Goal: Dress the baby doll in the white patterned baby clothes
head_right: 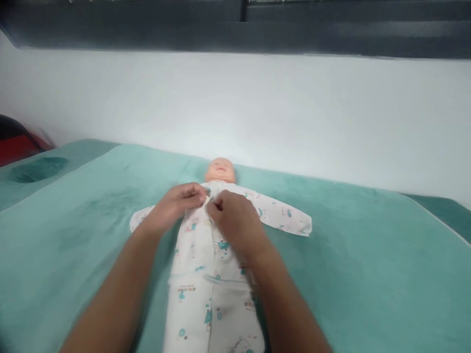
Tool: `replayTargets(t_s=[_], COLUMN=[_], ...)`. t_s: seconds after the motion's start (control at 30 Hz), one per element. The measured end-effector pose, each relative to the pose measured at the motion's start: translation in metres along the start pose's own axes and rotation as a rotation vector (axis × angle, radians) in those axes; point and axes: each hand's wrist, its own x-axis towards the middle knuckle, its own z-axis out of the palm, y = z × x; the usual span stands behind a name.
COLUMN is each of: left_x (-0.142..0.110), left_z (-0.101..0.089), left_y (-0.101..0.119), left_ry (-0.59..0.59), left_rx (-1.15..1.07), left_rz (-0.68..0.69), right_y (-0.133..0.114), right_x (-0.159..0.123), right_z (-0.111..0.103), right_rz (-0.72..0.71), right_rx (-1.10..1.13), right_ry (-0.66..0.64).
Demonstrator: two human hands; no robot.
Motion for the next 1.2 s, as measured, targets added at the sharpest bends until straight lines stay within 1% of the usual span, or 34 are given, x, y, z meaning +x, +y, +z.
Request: replayTargets(t_s=[0.07, 0.17, 0.23, 0.27, 0.33, 0.37, 0.47, 0.53, 0.6, 0.7, 1.1, 1.2], left_x=[0.001, 0.001, 0.001, 0.001, 0.001, 0.001, 0.002, 0.003, 0.003, 0.002, 0.002, 0.002], left_z=[0.0, 0.001, 0.001, 0.002, 0.003, 0.003, 0.006, 0.009, 0.011, 0.013, 0.016, 0.019], left_y=[-0.002, -0.005, -0.005, -0.006, -0.006, -0.005, -0.005, -0.005, -0.005, -0.004, -0.005, -0.004], left_ry=[0.006, -0.004, -0.001, 0.005, 0.019, 0.025, 0.027, 0.02, 0.02, 0.03, 0.074, 0.101], left_rx=[-0.047, -0.046, -0.054, -0.062, -0.072, -0.072, -0.063, -0.054, -0.046, -0.048, -0.088, -0.079], left_rz=[-0.008, 0.007, 0.018, 0.017, 0.015, 0.018, 0.041, 0.042, 0.038, 0.03, 0.035, 0.03], right_y=[-0.003, -0.006, -0.005, -0.003, 0.003, 0.007, 0.021, 0.027, 0.03, 0.03, 0.031, 0.031], right_x=[0.0, 0.0, 0.0, 0.001, 0.004, 0.006, 0.012, 0.015, 0.016, 0.016, 0.016, 0.016], right_z=[0.004, 0.01, 0.011, 0.011, 0.008, 0.006, 0.001, 0.001, 0.001, 0.003, 0.006, 0.006], right_rz=[0.009, 0.021, 0.013, 0.014, 0.033, 0.049, 0.099, 0.104, 0.088, 0.055, 0.003, -0.016], right_rx=[-0.066, -0.171, -0.167, -0.122, 0.078, 0.218, 0.653, 0.837, 0.927, 0.954, 0.87, 0.863], right_ry=[0.023, 0.094, 0.142, 0.16, 0.15, 0.115, -0.046, -0.113, -0.137, -0.146, -0.112, -0.101])
